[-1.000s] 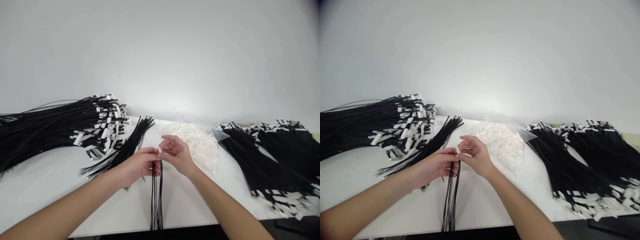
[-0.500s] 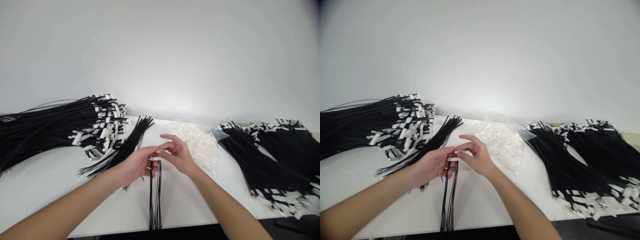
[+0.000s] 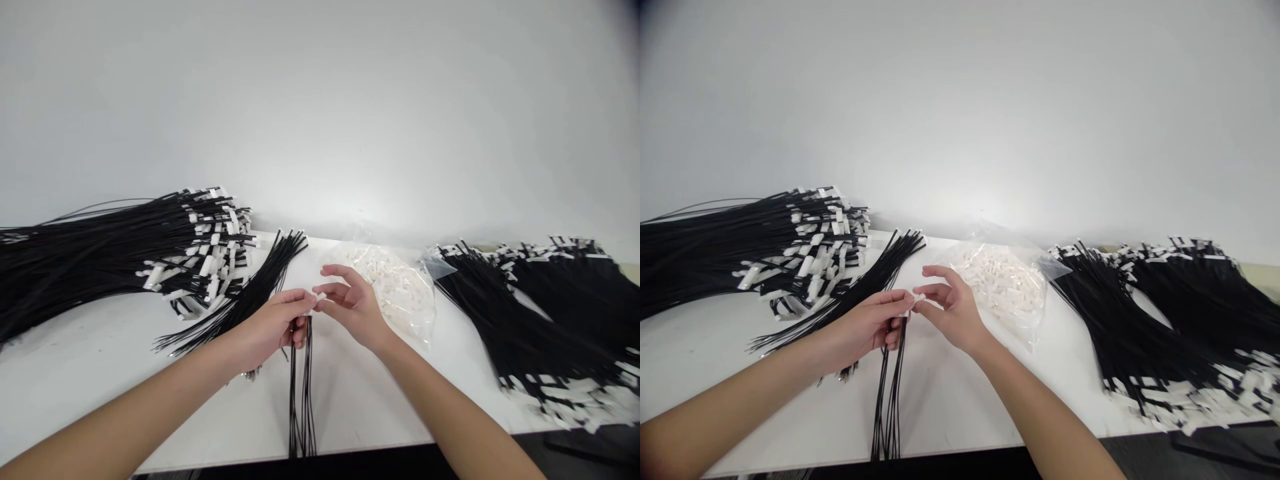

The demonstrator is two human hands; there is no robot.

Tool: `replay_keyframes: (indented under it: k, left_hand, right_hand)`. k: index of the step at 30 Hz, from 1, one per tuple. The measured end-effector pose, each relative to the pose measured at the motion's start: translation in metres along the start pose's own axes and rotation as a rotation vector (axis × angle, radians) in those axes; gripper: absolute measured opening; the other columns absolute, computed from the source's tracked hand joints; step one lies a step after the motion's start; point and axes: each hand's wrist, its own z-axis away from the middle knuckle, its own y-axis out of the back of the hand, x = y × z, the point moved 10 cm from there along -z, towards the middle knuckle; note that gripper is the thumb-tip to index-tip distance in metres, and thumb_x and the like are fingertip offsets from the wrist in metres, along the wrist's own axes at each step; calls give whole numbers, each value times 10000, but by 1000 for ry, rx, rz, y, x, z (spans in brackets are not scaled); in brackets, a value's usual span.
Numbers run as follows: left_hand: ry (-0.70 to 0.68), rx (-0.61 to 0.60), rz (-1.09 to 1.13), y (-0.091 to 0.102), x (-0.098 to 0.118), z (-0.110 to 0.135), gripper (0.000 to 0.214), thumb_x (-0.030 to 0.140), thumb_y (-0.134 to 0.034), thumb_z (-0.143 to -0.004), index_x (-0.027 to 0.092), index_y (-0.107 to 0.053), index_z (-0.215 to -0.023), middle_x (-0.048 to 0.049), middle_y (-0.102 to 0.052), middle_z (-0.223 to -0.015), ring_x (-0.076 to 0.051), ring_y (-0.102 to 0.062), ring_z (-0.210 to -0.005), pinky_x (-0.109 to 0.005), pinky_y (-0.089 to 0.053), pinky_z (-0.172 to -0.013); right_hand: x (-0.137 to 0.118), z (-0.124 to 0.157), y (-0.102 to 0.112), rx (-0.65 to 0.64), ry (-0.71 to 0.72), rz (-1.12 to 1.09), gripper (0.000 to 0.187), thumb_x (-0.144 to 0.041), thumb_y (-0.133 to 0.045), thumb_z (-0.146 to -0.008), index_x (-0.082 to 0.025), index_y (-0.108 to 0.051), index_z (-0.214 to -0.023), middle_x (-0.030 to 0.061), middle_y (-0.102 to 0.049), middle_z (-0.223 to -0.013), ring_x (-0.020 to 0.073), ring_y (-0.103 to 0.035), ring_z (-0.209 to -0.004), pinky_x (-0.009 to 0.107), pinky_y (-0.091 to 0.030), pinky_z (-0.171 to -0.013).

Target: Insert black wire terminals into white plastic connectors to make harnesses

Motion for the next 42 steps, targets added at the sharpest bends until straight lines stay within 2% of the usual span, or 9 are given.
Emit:
replay_keyframes:
  k: [3,7,9,18,25,30,34,39,42]
  left_hand:
    - [-76,63,-5,7,11,1,228,398,-549,-761,172,-535,-728,50,-355,-558,-58,-379,-444,-210,-333,-458]
    - [-173,159,-42,19,28,4,235,404,-540,-765,171,-558,-794,42,-388,-560,-63,-398,-460,-200,-336,-463]
    - [-176,171,-61,22,31,5,259,428,-539,-758,176,-559,-814,40,-397,-553,-73,-404,-461,-203,-336,-456]
    - [-201,230,-114,29,38,5,254,425,-552,-747,178,-562,-803,37,-407,-562,-75,-399,-503,-198,-350,-490]
    - [-192,197,-121,25,37,6,273,444,-564,-736,184,-563,-817,43,-406,-550,-69,-421,-467,-200,-339,-472]
    - [-148,143,-64,18,32,6,250,428,-546,-756,188,-559,-829,48,-392,-512,-68,-405,-395,-203,-317,-418]
    - [-214,188,65,26,40,5,202,346,-606,-725,155,-569,-778,31,-430,-594,-28,-351,-429,-163,-271,-388]
    - [-304,258,160,44,53,4,188,300,-632,-697,141,-580,-784,37,-403,-567,-31,-344,-426,-160,-256,-362]
    - [-349,329,166,54,62,8,184,287,-633,-694,141,-582,-793,33,-418,-594,-29,-354,-433,-159,-263,-361]
  right_hand:
    - [8,0,4,22,-94,-47,300,-247,-658,-704,-211,-490,-950,4,-575,-862,131,-616,-780,341,-492,-798]
    - [31,12,-32,-286,-381,-212,248,-287,-646,-720,-160,-538,-903,27,-583,-880,125,-618,-743,340,-498,-784]
    - [34,19,-46,-384,-446,-295,241,-269,-649,-718,-149,-557,-907,27,-582,-858,119,-615,-733,321,-499,-772]
    - [28,21,-55,-351,-424,-456,285,-250,-601,-763,-194,-550,-1039,63,-525,-1107,130,-587,-843,374,-460,-847]
    - [27,22,-58,-387,-467,-524,271,-255,-582,-776,-178,-569,-1036,64,-560,-1049,85,-566,-763,226,-439,-700]
    - [29,29,-66,-525,-462,-464,266,-278,-593,-766,-168,-585,-1008,40,-587,-917,74,-556,-668,222,-423,-640]
    - [17,49,-83,-807,-492,-374,334,-297,-603,-760,-142,-574,-1054,68,-632,-917,80,-564,-670,218,-422,-661]
    - [-2,103,-105,-1415,-588,-156,657,-448,-663,-649,-153,-485,-1208,118,-605,-1074,160,-600,-909,207,-436,-742]
    - [14,135,-108,-1706,-642,-17,596,-409,-788,-437,-169,-625,-957,43,-666,-841,146,-626,-734,174,-454,-621]
